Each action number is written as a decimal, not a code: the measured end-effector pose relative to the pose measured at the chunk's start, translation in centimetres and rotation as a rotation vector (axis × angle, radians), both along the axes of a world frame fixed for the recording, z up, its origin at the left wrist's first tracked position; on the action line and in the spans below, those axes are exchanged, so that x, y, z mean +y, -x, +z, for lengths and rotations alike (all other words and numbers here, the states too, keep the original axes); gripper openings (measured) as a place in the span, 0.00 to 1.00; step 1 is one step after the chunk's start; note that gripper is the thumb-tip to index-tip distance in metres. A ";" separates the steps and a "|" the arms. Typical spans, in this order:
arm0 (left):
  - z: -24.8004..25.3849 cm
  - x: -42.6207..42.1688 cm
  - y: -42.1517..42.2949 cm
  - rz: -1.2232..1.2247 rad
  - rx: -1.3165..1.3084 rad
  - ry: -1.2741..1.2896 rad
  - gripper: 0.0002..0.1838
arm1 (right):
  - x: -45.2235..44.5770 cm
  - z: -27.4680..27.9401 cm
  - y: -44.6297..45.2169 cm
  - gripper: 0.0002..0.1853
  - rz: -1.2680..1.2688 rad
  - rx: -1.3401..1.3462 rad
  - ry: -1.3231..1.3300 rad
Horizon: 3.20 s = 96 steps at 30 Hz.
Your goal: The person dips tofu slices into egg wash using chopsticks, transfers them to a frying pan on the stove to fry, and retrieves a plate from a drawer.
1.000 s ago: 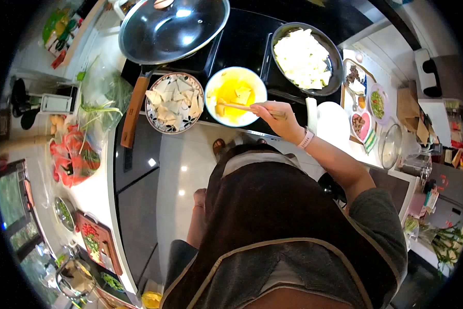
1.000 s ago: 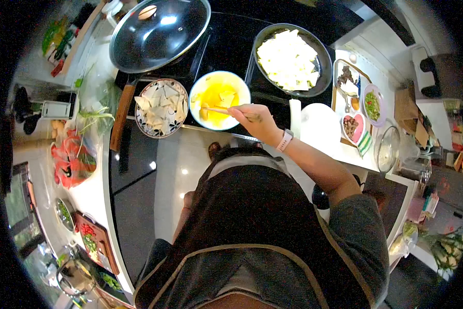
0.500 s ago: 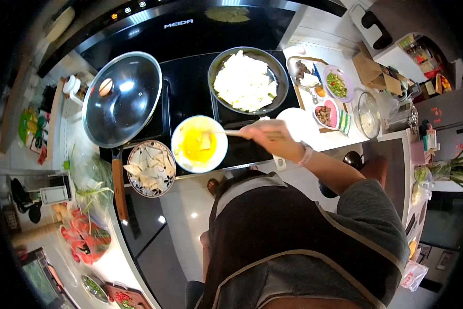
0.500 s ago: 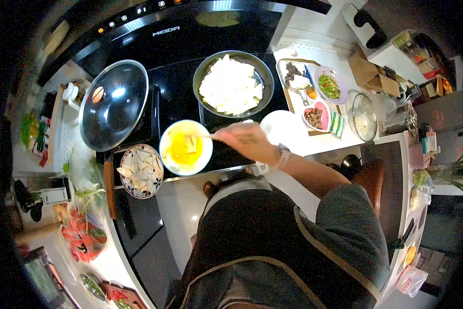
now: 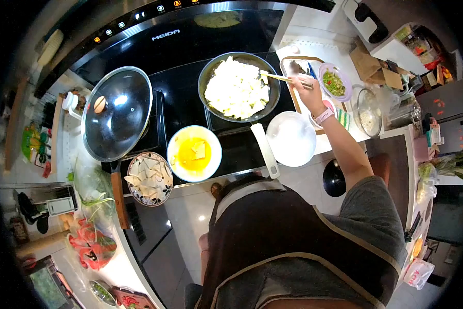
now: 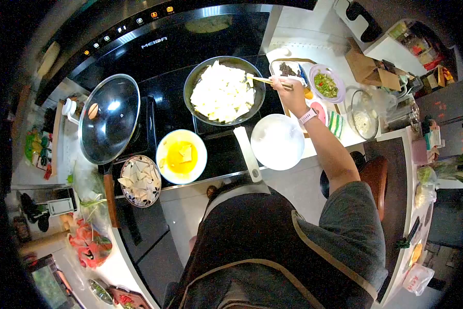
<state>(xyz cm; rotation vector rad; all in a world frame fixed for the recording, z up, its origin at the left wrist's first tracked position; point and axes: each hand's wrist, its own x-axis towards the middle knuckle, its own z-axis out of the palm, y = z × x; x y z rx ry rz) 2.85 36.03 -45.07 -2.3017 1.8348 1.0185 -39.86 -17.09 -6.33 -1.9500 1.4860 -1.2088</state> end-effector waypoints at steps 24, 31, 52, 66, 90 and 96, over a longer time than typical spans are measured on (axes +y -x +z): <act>4.4 -2.2 1.3 0.652 0.415 -0.100 0.17 | 0.9 -0.2 -0.4 0.13 0.005 -0.089 -0.017; 1.3 -1.2 0.4 -0.018 0.009 0.021 0.17 | 2.1 -0.6 -1.9 0.12 0.139 -0.059 -0.041; 2.4 -2.4 3.5 0.580 0.448 0.000 0.13 | 12.9 2.0 -17.4 0.04 0.686 0.160 -0.039; -0.1 -0.1 1.9 0.096 0.078 0.059 0.16 | 12.2 -0.8 -18.2 0.05 0.864 0.326 0.025; 6.7 -2.9 0.5 0.198 0.217 0.175 0.19 | -1.1 3.4 -11.6 0.18 0.093 -0.015 -0.236; -3.3 2.3 -0.1 0.126 0.160 0.073 0.18 | 0.5 2.7 -10.4 0.20 0.177 -0.032 -0.369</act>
